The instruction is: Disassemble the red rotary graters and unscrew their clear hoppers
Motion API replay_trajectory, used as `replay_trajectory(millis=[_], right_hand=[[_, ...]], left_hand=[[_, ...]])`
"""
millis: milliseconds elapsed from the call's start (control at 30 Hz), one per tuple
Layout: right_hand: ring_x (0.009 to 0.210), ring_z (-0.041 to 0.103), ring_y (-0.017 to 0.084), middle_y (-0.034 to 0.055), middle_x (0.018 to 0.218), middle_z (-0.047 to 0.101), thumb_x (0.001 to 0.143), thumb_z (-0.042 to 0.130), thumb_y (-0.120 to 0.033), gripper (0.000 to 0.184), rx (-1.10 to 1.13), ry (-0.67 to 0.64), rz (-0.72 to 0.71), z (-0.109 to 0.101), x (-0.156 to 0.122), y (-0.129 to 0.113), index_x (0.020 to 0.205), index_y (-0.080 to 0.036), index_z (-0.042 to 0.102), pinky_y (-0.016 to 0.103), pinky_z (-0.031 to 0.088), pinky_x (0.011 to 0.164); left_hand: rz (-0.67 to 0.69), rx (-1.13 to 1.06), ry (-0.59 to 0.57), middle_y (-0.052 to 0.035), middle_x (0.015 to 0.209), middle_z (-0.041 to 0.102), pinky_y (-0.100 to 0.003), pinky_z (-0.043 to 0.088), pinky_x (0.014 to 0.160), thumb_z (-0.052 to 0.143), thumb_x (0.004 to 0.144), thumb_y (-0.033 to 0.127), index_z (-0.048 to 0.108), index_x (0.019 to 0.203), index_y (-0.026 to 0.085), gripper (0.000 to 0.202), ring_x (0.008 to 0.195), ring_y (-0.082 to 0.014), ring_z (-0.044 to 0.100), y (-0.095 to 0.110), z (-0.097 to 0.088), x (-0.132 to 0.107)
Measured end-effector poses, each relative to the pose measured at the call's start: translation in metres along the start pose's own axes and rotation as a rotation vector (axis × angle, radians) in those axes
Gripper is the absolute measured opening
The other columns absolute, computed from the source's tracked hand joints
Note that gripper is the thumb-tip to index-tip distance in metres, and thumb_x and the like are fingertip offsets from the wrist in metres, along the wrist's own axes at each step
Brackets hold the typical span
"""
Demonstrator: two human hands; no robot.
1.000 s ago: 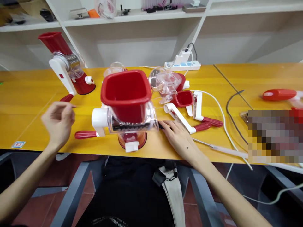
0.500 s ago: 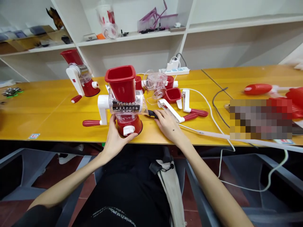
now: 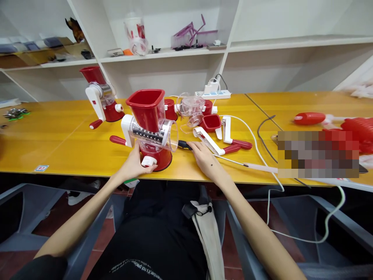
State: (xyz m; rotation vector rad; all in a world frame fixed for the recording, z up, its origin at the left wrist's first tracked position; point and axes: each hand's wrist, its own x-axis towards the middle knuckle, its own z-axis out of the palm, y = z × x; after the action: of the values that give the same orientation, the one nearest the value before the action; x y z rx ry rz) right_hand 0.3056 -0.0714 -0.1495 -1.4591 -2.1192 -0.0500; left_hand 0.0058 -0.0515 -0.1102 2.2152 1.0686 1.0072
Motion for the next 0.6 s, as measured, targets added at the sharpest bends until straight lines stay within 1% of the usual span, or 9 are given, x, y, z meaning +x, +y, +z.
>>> replay_trajectory(millis=[133, 267, 433, 600], right_hand=[[0.122, 0.056, 0.011, 0.0102, 0.13, 0.056, 0.095, 0.05, -0.046, 0.051, -0.009, -0.06, -0.042, 0.007, 0.008, -0.017, 0.133, -0.013, 0.053, 0.035, 0.053, 0.11], [0.119, 0.057, 0.01, 0.0097, 0.127, 0.057, 0.095, 0.05, -0.046, 0.05, -0.046, -0.109, -0.041, 0.015, 0.016, -0.032, 0.132, -0.013, 0.053, 0.034, 0.054, 0.108], [0.118, 0.057, 0.01, 0.0094, 0.124, 0.058, 0.094, 0.051, -0.047, 0.05, -0.097, -0.125, 0.005, 0.021, 0.021, -0.035, 0.13, -0.012, 0.054, 0.034, 0.054, 0.108], [0.121, 0.056, 0.011, 0.0099, 0.128, 0.057, 0.094, 0.051, -0.046, 0.05, -0.123, -0.122, 0.023, 0.026, 0.025, -0.037, 0.131, -0.012, 0.054, 0.035, 0.053, 0.109]], left_hand=[[-0.003, -0.001, 0.004, -0.0157, 0.131, 0.055, -0.052, 0.044, 0.112, 0.083, 0.062, 0.042, 0.041, 0.13, 0.016, 0.084, 0.127, -0.0351, 0.057, -0.003, 0.0, 0.0], [-0.002, -0.015, -0.015, -0.0159, 0.131, 0.056, -0.051, 0.047, 0.11, 0.083, 0.064, 0.042, 0.039, 0.133, 0.016, 0.087, 0.124, -0.0341, 0.059, -0.004, 0.001, -0.001], [0.01, -0.032, -0.01, -0.0156, 0.131, 0.055, -0.053, 0.046, 0.112, 0.085, 0.061, 0.041, 0.039, 0.132, 0.016, 0.087, 0.126, -0.0348, 0.058, -0.004, 0.0, 0.002], [-0.031, -0.108, -0.056, -0.0142, 0.128, 0.059, -0.052, 0.048, 0.11, 0.084, 0.063, 0.037, 0.037, 0.132, 0.017, 0.086, 0.121, -0.032, 0.062, -0.004, 0.0, 0.003]])
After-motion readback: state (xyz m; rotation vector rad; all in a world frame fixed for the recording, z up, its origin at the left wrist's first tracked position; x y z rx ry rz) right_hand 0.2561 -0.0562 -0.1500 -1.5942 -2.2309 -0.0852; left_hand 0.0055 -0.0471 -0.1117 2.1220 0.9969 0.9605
